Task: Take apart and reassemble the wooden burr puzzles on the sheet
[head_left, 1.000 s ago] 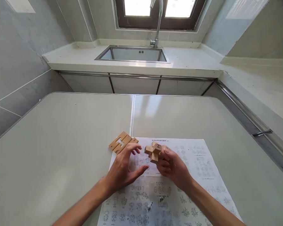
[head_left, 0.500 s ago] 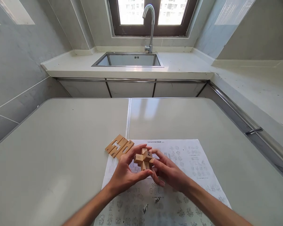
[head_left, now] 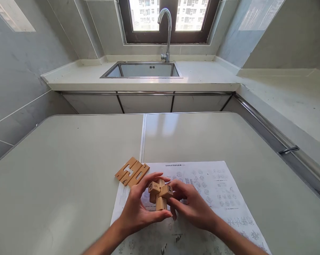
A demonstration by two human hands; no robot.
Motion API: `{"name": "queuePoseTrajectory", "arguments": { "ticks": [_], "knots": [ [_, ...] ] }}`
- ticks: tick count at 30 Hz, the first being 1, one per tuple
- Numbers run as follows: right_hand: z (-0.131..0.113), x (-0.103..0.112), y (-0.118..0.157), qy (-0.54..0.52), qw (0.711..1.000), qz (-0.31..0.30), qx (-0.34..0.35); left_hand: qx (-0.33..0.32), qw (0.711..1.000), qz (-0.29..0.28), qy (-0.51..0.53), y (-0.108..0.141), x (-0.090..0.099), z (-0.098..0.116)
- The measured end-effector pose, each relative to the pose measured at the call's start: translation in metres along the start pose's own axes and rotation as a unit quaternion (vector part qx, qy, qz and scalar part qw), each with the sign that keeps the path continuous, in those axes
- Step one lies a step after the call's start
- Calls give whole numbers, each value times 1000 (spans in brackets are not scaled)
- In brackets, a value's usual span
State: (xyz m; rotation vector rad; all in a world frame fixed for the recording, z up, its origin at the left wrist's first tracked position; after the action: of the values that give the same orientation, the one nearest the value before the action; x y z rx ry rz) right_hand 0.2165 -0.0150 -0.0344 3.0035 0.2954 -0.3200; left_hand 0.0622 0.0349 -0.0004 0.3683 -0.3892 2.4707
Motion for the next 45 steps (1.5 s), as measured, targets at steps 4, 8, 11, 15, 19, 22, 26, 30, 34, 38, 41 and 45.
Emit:
{"name": "queuePoseTrajectory", "arguments": {
  "ticks": [4,8,11,15,19,22,26,30,34,38,41,45],
  "knots": [
    [1,0,2,36,997,55,42,9,1000,2,9,-1,-2,-1],
    [3,-2,3,30,996,66,49,19,1000,7,23,-1,-3,-3],
    [0,-5,2,-4,998,41,48,20,999,18,22,0,-2,-5],
    [-5,-10,4,-24,998,4,52,14,999,40,17,-2,1,-3],
    [-3,-10,3,-30,999,-3,33,25,998,49,35,-4,3,-1],
    [1,-7,1,-35,999,9,29,37,997,45,56,-4,2,-1],
    [3,-4,0,-8,999,19,30,37,996,26,72,-1,-2,-4],
    [-3,-2,0,12,999,15,39,26,997,20,65,0,-4,-4],
    [-7,-4,0,-11,1000,-15,23,35,998,28,39,0,-2,-6],
    [-6,0,0,-32,999,8,2,51,997,50,-28,3,4,-15],
    [-4,8,0,-8,999,49,-6,50,992,47,-104,3,5,-17],
    [-6,16,-1,38,996,74,23,31,991,-10,-128,1,-4,-15]
  ]
}}
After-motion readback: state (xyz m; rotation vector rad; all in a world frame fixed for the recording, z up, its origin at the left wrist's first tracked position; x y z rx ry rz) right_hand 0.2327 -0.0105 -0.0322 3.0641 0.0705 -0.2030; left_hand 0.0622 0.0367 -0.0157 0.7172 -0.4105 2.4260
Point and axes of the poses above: each hand's wrist, its own y-axis away from the middle knuckle, its own x-axis out of the back of the hand, z = x × y, the point moved 6 cm from there along -y, towards the middle knuckle, and after that the axes turned 8 degrees about -y, right-handed, at the moved point
